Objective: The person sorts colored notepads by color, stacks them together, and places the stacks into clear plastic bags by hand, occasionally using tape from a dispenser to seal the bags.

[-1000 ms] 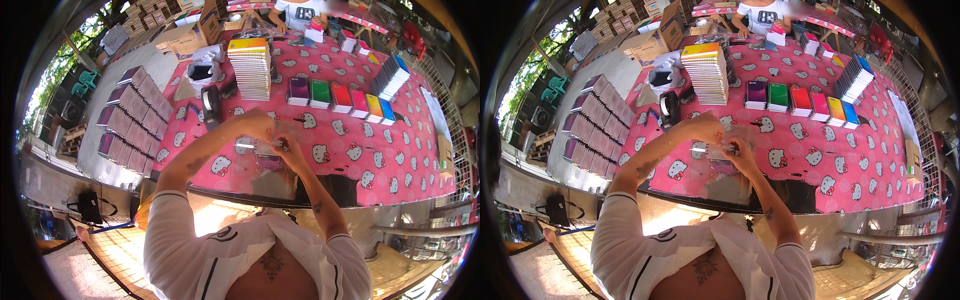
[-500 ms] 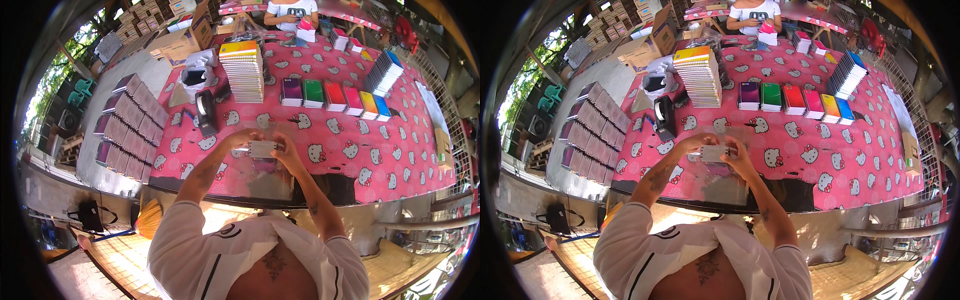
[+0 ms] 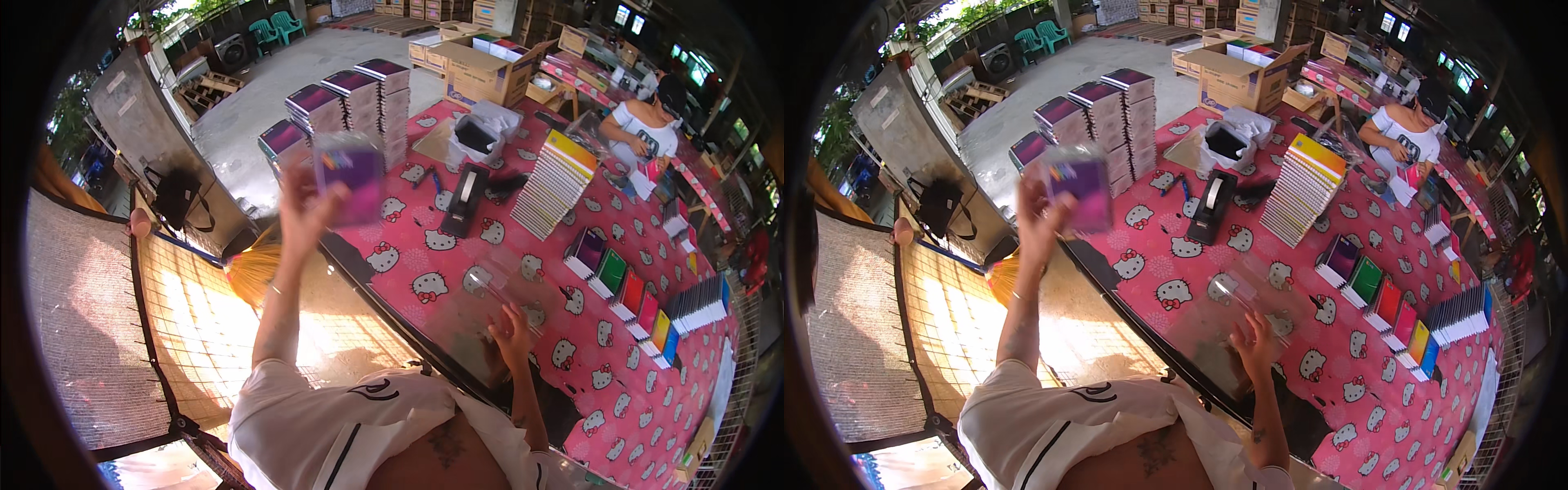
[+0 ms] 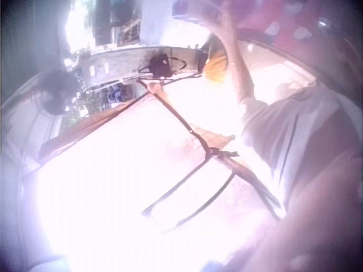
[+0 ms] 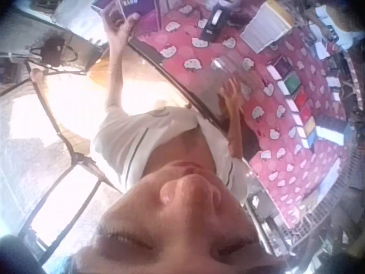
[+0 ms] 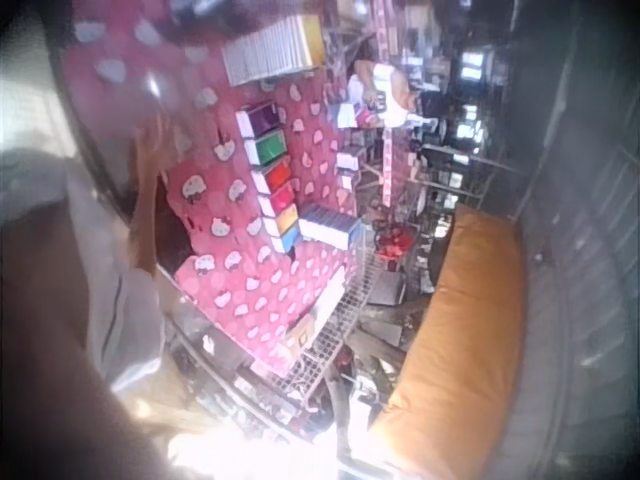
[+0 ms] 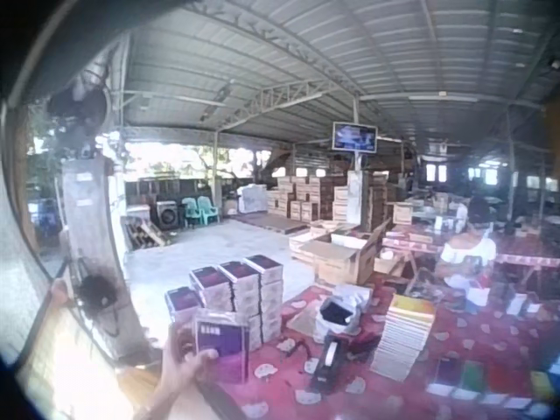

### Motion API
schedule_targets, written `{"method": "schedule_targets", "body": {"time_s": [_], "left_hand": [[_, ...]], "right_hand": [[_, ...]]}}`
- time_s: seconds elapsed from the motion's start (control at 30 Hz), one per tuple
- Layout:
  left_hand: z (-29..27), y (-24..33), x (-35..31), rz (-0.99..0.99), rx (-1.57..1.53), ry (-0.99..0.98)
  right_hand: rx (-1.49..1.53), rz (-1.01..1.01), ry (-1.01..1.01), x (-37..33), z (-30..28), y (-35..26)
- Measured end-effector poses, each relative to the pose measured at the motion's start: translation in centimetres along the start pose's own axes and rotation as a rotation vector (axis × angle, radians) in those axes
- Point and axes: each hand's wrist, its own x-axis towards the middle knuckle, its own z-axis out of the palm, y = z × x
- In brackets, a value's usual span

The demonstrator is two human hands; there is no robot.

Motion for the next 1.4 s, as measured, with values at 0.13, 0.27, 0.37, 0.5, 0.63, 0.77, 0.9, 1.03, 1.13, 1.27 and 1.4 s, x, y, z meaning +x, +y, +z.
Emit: {"method": "schedule_targets", "body": {"time_s": [0.13,0.27,0.37,0.5,0.63,0.77,0.9,1.03,1.13,1.27,1.4], "left_hand": [[-10.9,-7.1,13.2,-0.135,0.465,0.475],[-12.7,-13.4,17.2,-0.456,0.432,0.107],[-8.7,-16.7,16.2,-0.184,-0.082,-0.016],[-16.4,-17.3,17.0,-0.096,1.133,0.477],[7.8,-9.2,4.8,0.309,0.359,0.426],[28.5,-5.4,-13.0,0.372,0.191,-0.576],[44.8,1.1,-32.2,0.627,-0.053,-1.141],[59.1,7.9,-42.6,0.816,-0.036,-1.214],[66.6,6.5,-46.4,0.896,0.097,-1.086],[70.8,5.0,-47.3,1.011,0.117,-1.103],[68.5,9.8,-44.9,0.926,-0.09,-0.979]], "right_hand": [[0.006,0.045,0.006,0.7,0.2,-1.2],[-0.121,0.037,0.085,0.0,-0.5,0.0],[-0.338,0.019,0.186,-1.9,-1.7,1.1],[-0.111,0.093,0.154,-2.0,-3.0,-0.1],[-0.351,0.22,0.383,-4.3,-12.1,4.0],[-0.588,0.323,0.505,-6.2,-25.1,11.8],[-0.885,0.563,0.639,-6.9,-37.3,18.2],[-1.096,0.576,0.54,-9.1,-46.2,24.5],[-0.923,0.583,0.366,-8.1,-47.9,25.1],[-0.67,0.374,0.609,-9.4,-50.2,25.1],[-0.114,0.478,0.999,-14.1,-51.5,22.4]]}}
